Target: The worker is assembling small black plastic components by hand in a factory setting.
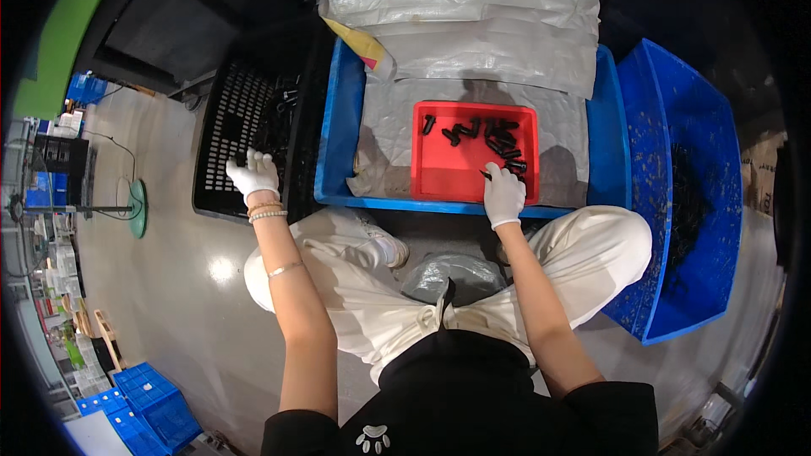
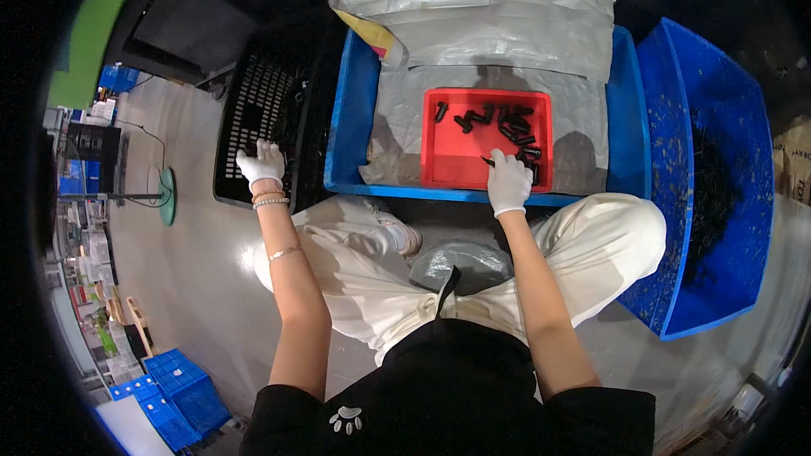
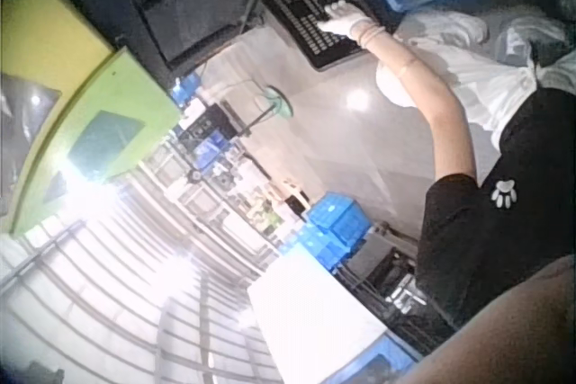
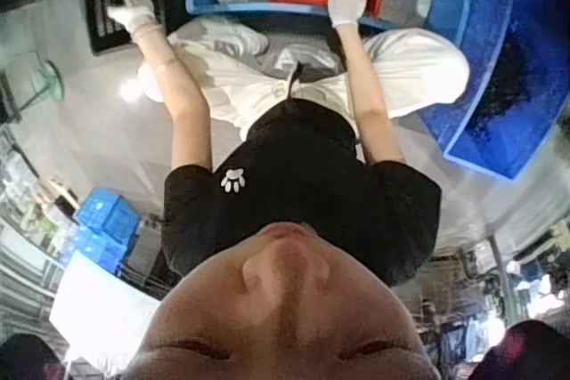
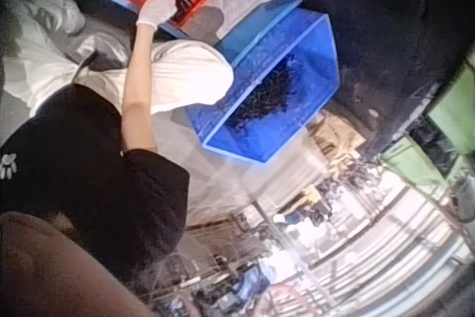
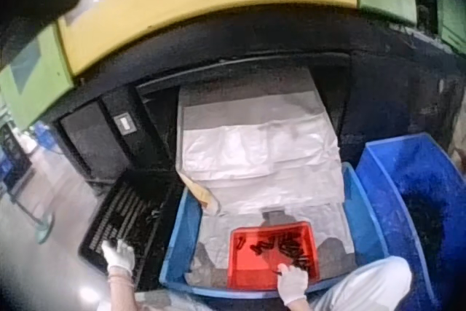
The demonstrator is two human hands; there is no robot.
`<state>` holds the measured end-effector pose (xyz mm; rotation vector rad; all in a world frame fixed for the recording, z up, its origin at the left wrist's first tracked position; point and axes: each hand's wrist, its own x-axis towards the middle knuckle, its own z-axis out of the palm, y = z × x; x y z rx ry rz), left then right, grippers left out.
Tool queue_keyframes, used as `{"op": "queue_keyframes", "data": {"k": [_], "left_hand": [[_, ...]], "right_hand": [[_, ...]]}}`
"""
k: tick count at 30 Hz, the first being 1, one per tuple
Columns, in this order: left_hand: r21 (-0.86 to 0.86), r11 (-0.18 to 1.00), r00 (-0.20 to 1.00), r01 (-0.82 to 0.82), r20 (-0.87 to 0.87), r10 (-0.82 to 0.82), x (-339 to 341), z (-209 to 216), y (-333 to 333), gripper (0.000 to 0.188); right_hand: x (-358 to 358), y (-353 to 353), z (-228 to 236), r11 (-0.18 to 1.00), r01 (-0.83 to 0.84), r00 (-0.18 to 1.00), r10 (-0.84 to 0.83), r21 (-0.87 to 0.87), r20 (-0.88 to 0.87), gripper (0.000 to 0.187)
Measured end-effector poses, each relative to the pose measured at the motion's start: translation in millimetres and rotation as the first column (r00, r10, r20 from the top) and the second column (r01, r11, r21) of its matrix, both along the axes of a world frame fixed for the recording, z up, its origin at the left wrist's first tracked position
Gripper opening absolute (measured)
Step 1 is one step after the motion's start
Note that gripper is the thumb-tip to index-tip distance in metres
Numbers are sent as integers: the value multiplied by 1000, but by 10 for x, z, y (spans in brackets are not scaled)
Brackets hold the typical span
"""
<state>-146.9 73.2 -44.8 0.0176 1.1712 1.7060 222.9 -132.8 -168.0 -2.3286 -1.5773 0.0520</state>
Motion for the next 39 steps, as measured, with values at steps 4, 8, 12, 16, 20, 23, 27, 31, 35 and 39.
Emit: {"op": "queue_keyframes", "data": {"k": [4,8,12,16,20,23,27,31,35,39], "left_hand": [[-72,997,959,-21,-282,0,339,-391,114,43],[-65,777,413,627,-818,-401,1678,-729,-62,18],[-744,232,-609,627,-653,-450,2428,-1516,-21,44],[-937,70,-770,342,-322,-552,2966,-2113,-13,82],[-881,302,-724,364,-471,-503,3190,-2344,-25,91],[-859,394,-744,327,-491,-454,3110,-2546,-127,81],[-852,417,-817,317,-468,-335,3132,-2536,-326,54],[-948,172,-835,269,-319,-449,2997,-2654,-448,50],[-704,-305,-502,641,-84,-861,2933,-2536,-569,53],[-266,-169,-126,949,170,-977,2883,-1730,-698,58]], "right_hand": [[44,13,-118,995,98,995,-98,15,28,26],[138,-35,-108,988,144,990,-144,58,7,23],[74,93,-44,989,148,987,-145,32,-65,22],[144,119,18,974,209,967,-220,-91,-129,20],[131,101,-60,978,198,968,-206,-65,-143,24],[94,77,-16,972,186,951,-214,-142,-222,25],[105,74,-5,973,189,960,-212,-135,-184,26],[58,109,26,976,211,960,-219,-61,-175,23],[58,100,49,977,212,968,-215,-33,-129,22],[79,44,17,976,217,967,-212,20,-141,16]]}}
